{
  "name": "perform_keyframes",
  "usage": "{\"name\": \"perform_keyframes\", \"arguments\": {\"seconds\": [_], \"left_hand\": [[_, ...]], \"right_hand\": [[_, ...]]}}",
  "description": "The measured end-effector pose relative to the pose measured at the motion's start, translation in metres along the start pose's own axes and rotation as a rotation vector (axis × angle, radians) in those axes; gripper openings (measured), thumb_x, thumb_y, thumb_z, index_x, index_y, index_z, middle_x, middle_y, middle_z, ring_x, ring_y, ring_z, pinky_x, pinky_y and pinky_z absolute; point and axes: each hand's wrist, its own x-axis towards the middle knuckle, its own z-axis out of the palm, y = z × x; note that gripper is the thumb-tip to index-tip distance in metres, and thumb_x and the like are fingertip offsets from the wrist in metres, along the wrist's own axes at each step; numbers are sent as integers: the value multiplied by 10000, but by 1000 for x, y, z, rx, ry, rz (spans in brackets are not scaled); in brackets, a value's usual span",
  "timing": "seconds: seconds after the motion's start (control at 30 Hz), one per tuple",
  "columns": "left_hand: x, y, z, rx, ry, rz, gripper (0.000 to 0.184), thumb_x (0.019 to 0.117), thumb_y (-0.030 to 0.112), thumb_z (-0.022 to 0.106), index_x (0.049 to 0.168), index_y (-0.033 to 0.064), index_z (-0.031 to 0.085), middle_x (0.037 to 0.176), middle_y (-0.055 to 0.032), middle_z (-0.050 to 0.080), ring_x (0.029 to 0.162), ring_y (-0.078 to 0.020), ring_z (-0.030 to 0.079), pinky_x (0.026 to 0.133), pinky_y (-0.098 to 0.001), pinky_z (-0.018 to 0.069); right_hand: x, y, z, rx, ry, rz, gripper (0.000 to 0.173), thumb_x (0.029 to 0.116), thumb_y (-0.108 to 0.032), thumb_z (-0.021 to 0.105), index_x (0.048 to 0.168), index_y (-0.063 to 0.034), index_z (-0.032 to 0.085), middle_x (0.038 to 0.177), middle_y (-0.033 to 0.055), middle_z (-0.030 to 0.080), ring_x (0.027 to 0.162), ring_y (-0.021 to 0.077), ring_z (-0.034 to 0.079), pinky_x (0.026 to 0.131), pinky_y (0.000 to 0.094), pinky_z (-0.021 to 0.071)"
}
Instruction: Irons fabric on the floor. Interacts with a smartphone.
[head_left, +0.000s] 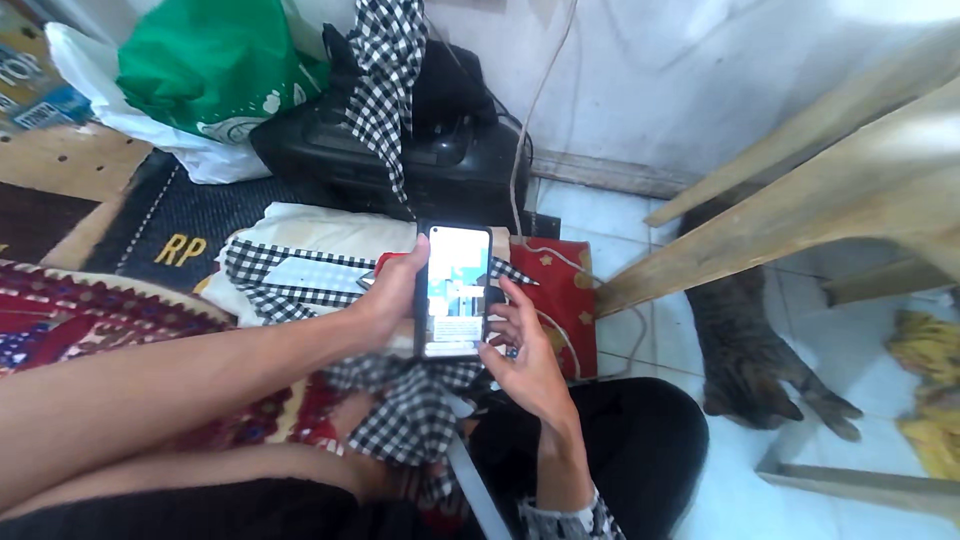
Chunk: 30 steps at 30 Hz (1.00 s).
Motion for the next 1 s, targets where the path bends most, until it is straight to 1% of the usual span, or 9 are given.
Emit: {"name": "perform_keyframes", "arguments": {"seconds": [0.2, 0.37, 0.47, 0.5, 0.57, 0.6, 0.67, 0.73, 1.0], "left_hand": [[-2, 1, 1, 2, 22, -10, 696, 1049, 658, 217, 1299, 131, 597, 1077, -70, 724, 937, -182, 715, 789, -410, 593], [-34, 33, 4, 48, -38, -54, 638, 1099, 517, 151, 1339, 62, 529, 1124, -120, 656, 991, -205, 650, 863, -416, 535], [5, -21, -17, -139, -218, 351, 686, 1105, 527, 267, 1267, -56, 590, 1014, -201, 726, 881, -245, 738, 718, -421, 622], [17, -31, -17, -165, -197, 377, 692, 1099, 541, 276, 1253, -48, 603, 999, -198, 734, 867, -248, 746, 702, -417, 628], [10, -19, -14, -120, -119, 271, 621, 1140, 391, 199, 1271, -96, 561, 1037, -267, 700, 881, -316, 733, 705, -448, 617], [-6, 18, -4, -92, -16, -95, 582, 1123, 399, 174, 1336, 9, 550, 1166, -219, 655, 1026, -323, 659, 907, -507, 520], [4, -9, -8, -17, -19, 90, 667, 1099, 547, 220, 1315, 25, 574, 1104, -164, 716, 945, -252, 727, 764, -440, 608], [2, -4, -3, 2, 30, -3, 724, 1039, 677, 238, 1310, 106, 590, 1101, -99, 715, 963, -216, 711, 812, -443, 588], [6, 2, 1, -21, 60, -18, 675, 1078, 576, 203, 1283, 64, 593, 1078, -113, 720, 965, -210, 718, 829, -423, 589]], "right_hand": [[0, 1, 0, -33, -16, -18, 867, 852, -110, 731, 1608, -154, 308, 1315, 145, 622, 1057, 176, 681, 844, 311, 585], [0, 3, 1, -64, -15, -48, 899, 835, -134, 759, 1609, -140, 303, 1310, 153, 633, 1061, 174, 678, 854, 307, 573], [1, 3, 1, -51, -20, -38, 906, 836, -131, 768, 1612, -144, 299, 1317, 148, 628, 1071, 185, 676, 854, 320, 581], [1, 3, 1, -50, -21, -35, 906, 838, -129, 768, 1612, -143, 297, 1323, 146, 624, 1073, 186, 676, 855, 320, 583], [0, 3, 1, -55, -19, -35, 905, 837, -130, 769, 1610, -139, 298, 1325, 147, 625, 1075, 185, 676, 856, 319, 581], [0, 2, 1, -59, -17, -37, 905, 837, -130, 770, 1609, -137, 299, 1322, 148, 625, 1077, 185, 675, 857, 319, 579], [0, 3, 1, -59, -17, -36, 902, 839, -131, 773, 1609, -139, 304, 1320, 146, 624, 1078, 187, 674, 857, 322, 581], [0, 3, 2, -53, -17, -36, 903, 838, -132, 774, 1609, -139, 305, 1318, 147, 626, 1081, 186, 673, 858, 321, 579], [0, 3, 3, -56, -9, -55, 905, 835, -121, 778, 1609, -136, 309, 1313, 152, 630, 1067, 175, 679, 856, 311, 581]]}}
